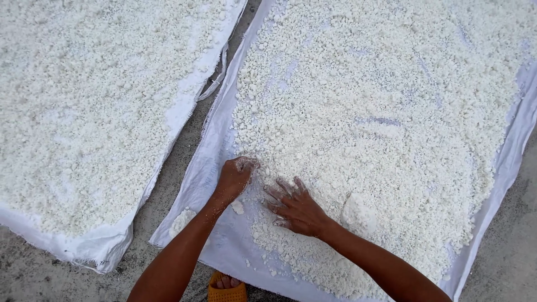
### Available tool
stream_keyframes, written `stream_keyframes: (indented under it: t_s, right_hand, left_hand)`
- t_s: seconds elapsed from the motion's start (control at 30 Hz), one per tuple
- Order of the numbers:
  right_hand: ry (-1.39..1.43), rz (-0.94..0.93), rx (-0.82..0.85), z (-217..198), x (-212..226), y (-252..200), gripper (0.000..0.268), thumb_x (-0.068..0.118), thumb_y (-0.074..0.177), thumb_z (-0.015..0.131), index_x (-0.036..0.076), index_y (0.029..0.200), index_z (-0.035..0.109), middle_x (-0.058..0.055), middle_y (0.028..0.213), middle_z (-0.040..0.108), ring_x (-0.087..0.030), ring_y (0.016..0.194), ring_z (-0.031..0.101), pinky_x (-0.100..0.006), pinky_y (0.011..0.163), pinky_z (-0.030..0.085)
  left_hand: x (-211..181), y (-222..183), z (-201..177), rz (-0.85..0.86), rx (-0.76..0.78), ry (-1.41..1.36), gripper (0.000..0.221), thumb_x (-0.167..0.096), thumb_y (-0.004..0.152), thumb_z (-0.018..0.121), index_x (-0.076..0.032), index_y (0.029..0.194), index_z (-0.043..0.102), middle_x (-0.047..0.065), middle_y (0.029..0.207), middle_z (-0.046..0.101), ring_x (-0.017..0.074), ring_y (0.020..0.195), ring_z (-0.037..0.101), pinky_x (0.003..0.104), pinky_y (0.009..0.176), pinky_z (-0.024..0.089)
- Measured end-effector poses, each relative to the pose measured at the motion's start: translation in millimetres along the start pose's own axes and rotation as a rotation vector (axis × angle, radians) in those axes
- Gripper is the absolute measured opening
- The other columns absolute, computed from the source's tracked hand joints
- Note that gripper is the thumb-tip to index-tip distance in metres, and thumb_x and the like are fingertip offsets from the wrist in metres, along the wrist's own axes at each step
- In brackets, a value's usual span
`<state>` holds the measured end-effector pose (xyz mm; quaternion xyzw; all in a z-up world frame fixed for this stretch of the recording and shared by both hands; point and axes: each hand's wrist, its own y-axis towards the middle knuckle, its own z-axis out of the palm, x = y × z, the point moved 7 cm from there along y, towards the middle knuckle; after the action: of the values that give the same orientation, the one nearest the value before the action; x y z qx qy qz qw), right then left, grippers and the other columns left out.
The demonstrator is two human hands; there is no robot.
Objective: The person uses both hands to break up clumps and spread a white granular material evenly across two large white tarps laid on a concrete floor. The person repeatedly picks up clumps, crumbles them, and redistributes the granules to create a uniform layer.
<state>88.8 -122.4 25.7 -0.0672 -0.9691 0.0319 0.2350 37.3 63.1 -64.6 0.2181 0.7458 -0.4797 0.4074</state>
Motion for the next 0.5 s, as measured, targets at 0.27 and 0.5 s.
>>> stream_keyframes:
  t_s: [0.27,0.5]
  right_hand:
    - [-0.332,0.244,0.372,-11.1,-147.6,83.2,0.081,0.068,0.092,0.051,0.048,0.162,0.014,-0.002,0.169,0.024,-0.037,0.138,0.044,-0.062,0.108,0.037]
    - [-0.471,0.345,0.070,-84.5,-278.0,166.5,0.068,0.059,0.099,0.050,0.037,0.161,0.034,-0.005,0.173,0.022,-0.038,0.153,0.028,-0.063,0.114,0.036]
  left_hand:
    - [-6.8,-11.4,-9.5,-0.006,0.105,-0.197,0.019,-0.019,0.096,0.067,-0.004,0.102,0.076,0.014,0.085,0.077,0.0154,0.080,0.067,0.033,0.074,0.057]
    - [-38.4,-34.9,-16.4,-0.222,0.154,-0.206,0.045,-0.012,0.094,0.061,0.006,0.135,0.061,0.022,0.110,0.072,0.0243,0.098,0.071,0.036,0.083,0.062]
